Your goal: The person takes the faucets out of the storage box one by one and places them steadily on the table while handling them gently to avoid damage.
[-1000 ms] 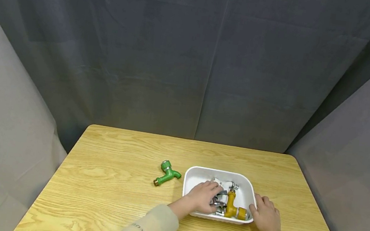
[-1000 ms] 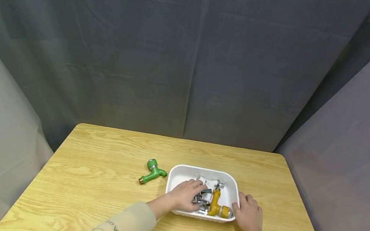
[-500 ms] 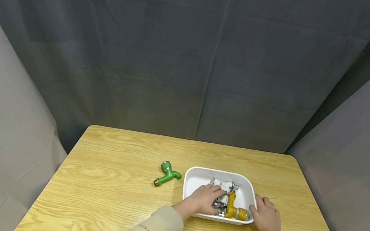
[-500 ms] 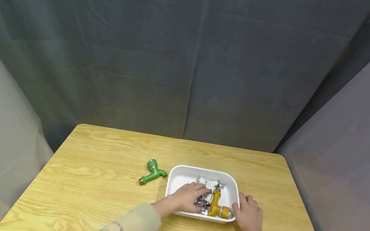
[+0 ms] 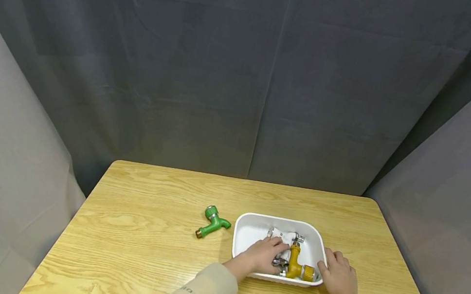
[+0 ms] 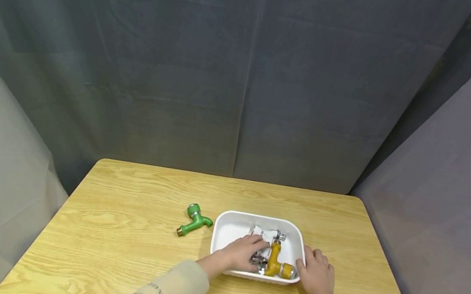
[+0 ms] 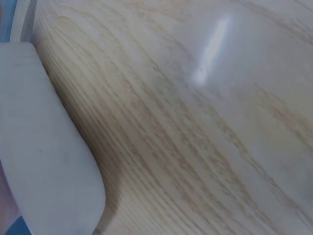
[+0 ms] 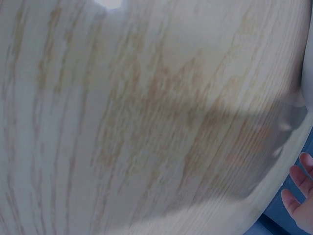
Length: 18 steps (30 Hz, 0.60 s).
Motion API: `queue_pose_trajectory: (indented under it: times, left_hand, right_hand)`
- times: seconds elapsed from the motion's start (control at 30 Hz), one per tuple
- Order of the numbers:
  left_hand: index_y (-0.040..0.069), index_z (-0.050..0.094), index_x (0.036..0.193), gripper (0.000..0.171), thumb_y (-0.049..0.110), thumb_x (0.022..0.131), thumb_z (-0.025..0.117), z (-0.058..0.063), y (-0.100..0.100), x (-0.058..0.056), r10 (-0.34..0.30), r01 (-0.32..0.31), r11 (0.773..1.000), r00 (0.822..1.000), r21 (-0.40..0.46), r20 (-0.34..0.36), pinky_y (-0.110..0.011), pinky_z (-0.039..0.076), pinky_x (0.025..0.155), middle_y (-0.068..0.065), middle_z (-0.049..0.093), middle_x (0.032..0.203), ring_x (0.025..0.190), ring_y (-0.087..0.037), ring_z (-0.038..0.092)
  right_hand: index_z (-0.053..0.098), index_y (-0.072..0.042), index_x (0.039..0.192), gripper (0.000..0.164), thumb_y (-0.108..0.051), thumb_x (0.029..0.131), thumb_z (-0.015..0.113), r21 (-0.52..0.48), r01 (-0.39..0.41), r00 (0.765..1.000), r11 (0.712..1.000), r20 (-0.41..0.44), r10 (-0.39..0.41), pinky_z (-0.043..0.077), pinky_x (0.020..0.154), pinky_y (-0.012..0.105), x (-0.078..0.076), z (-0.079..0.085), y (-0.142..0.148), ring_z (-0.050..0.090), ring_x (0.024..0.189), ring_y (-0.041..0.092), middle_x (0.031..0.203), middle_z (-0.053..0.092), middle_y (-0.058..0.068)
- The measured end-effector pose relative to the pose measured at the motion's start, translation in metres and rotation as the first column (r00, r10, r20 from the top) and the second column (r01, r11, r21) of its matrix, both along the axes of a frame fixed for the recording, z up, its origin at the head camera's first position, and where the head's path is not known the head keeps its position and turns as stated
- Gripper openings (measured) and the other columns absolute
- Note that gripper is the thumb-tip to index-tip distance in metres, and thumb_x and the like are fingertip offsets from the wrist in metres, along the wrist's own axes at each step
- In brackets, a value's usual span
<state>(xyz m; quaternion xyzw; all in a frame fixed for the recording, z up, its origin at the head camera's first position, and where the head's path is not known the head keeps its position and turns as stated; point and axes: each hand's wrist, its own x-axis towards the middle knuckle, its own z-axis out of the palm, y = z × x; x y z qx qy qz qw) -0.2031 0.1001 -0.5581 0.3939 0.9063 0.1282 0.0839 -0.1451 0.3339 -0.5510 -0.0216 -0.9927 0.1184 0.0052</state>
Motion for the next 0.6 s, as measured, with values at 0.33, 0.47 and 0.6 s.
queue_pose_trajectory:
  times: [0.33,0.47,0.6]
  left_hand:
    - [0.024,0.041,0.135,0.07,0.045,0.074,0.069,-0.0063,0.0016,-0.0014,0.036,-0.039,0.998,0.997,0.047,0.068,-0.023,0.036,0.096,0.003,0.043,0.134,0.122,-0.013,0.04]
    - [0.021,0.041,0.135,0.071,0.044,0.074,0.07,-0.0062,0.0012,-0.0019,0.053,-0.057,0.997,0.995,0.053,0.083,-0.021,0.037,0.095,0.003,0.045,0.131,0.119,-0.011,0.042]
    - [0.018,0.042,0.134,0.07,0.041,0.075,0.07,-0.0021,0.0001,-0.0012,0.068,-0.076,0.995,0.992,0.066,0.11,-0.02,0.038,0.093,0.003,0.047,0.127,0.114,-0.011,0.044]
  right_hand:
    - [0.043,-0.005,0.126,0.043,-0.032,0.093,0.038,-0.003,0.0,1.0,1.0,-0.004,0.0,0.036,0.079,0.064,-0.0007,-0.0031,0.0015,0.045,0.103,0.042,0.113,0.047,0.023]
    - [0.044,-0.006,0.126,0.043,-0.033,0.093,0.038,-0.001,0.004,1.0,1.0,-0.001,-0.004,0.037,0.078,0.063,-0.0009,-0.0043,0.0022,0.046,0.102,0.042,0.113,0.047,0.023]
    - [0.044,-0.006,0.126,0.043,-0.033,0.093,0.038,-0.001,0.003,1.0,1.0,-0.003,-0.003,0.038,0.077,0.063,-0.0011,-0.0045,0.0024,0.046,0.102,0.042,0.112,0.048,0.023]
